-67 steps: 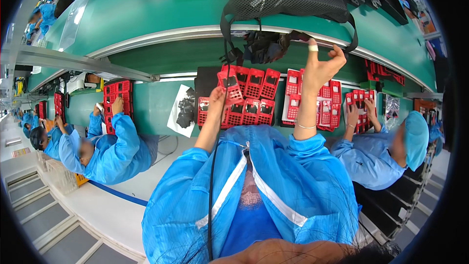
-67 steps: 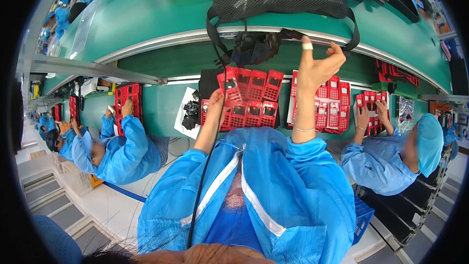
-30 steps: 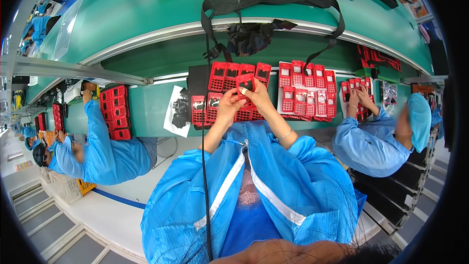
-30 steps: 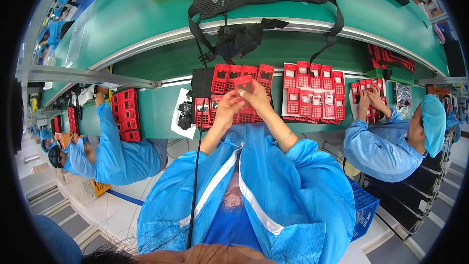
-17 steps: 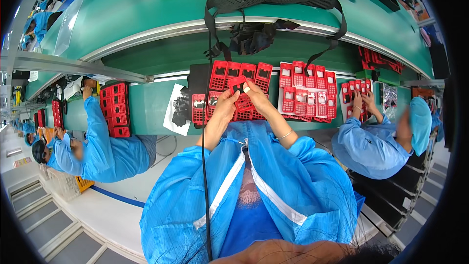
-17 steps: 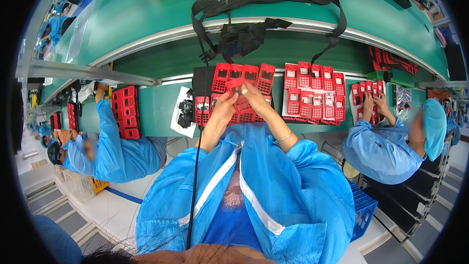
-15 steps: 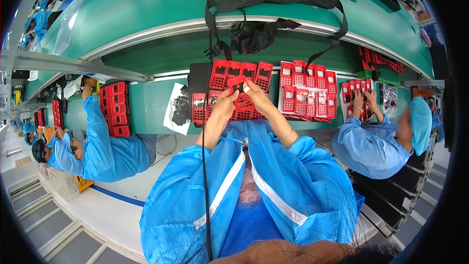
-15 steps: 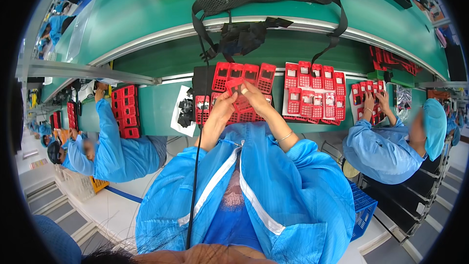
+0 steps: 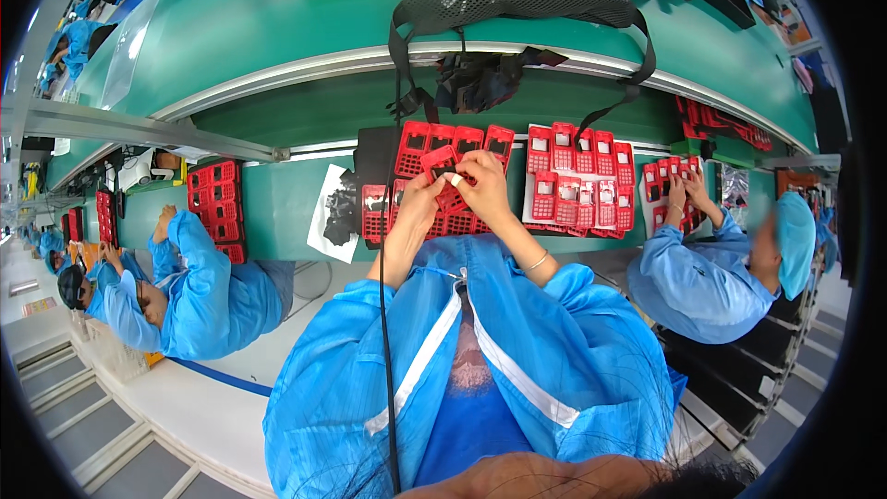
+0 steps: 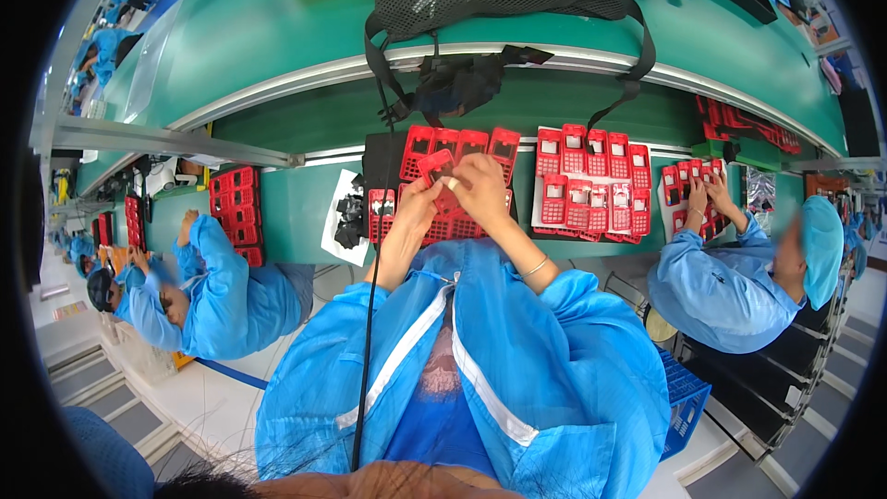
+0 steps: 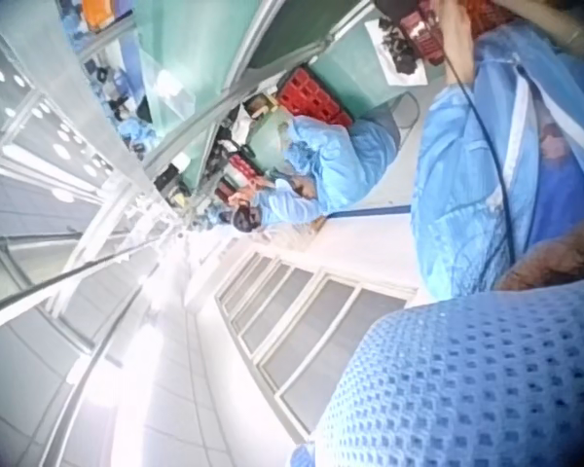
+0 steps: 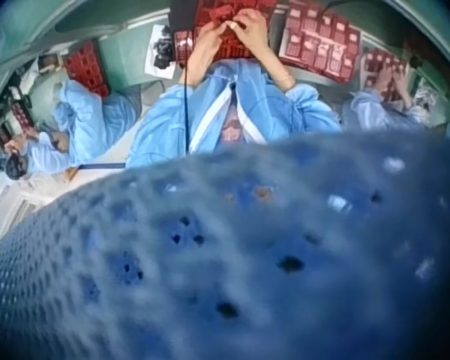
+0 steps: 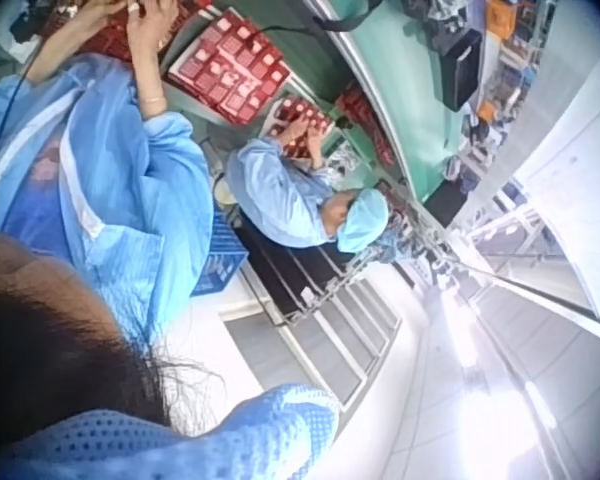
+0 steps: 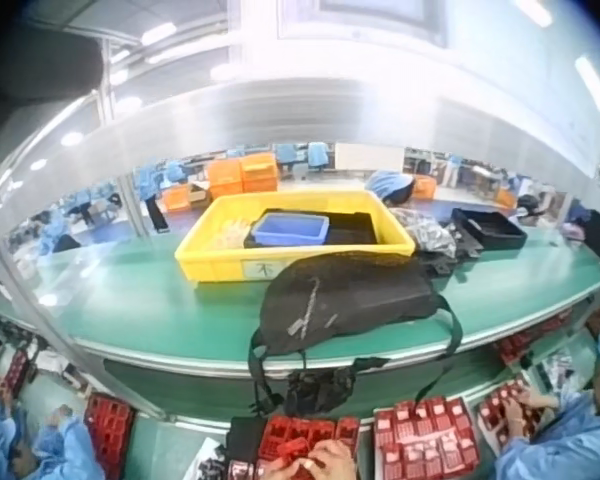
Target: The person peels adhesive pads from a suspended holder, attaches them into device casings by hand, and stacks the trays of casings.
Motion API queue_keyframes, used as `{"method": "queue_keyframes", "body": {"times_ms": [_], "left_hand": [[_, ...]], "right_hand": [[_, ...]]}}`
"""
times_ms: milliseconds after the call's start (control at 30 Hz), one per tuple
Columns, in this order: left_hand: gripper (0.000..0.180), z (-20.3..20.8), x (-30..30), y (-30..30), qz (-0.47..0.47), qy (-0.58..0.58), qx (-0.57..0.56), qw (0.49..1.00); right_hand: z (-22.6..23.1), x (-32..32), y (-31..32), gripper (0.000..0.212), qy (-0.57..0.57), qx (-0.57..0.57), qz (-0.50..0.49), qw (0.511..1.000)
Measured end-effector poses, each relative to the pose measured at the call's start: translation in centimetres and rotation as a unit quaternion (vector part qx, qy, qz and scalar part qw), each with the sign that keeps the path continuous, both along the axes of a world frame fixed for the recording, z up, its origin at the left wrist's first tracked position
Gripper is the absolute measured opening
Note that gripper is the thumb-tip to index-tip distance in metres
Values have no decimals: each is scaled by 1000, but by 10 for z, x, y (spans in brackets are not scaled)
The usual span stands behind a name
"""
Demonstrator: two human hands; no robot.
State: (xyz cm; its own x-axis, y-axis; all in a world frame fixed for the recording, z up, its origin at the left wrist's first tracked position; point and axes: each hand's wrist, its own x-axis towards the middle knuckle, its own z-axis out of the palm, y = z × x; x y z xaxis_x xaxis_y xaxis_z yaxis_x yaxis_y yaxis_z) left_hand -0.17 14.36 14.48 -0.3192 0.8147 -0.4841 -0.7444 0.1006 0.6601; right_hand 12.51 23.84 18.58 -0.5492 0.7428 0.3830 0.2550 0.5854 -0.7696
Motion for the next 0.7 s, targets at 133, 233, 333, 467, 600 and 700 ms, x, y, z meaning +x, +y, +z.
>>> {"method": "queue_keyframes", "body": {"times_ms": [133,233,333,467,600,700], "left_hand": [[21,11,1,5,0,8,15,1000],[22,14,-9,10,8,10,29,999],[22,-5,-39,9,64,39,11,997],[18,-23,-74,12,82,156,2,984],[26,-59,-109,24,137,286,-52,947],[41,-69,-121,30,144,365,-135,910]], "right_hand": [[13,-2,4,17,43,214,-37,975],[31,4,8,16,125,259,-62,956],[76,19,34,16,165,252,-167,939],[119,14,86,13,267,107,-260,922],[118,2,112,20,209,150,-282,924],[131,9,114,20,49,255,-316,913]]}}
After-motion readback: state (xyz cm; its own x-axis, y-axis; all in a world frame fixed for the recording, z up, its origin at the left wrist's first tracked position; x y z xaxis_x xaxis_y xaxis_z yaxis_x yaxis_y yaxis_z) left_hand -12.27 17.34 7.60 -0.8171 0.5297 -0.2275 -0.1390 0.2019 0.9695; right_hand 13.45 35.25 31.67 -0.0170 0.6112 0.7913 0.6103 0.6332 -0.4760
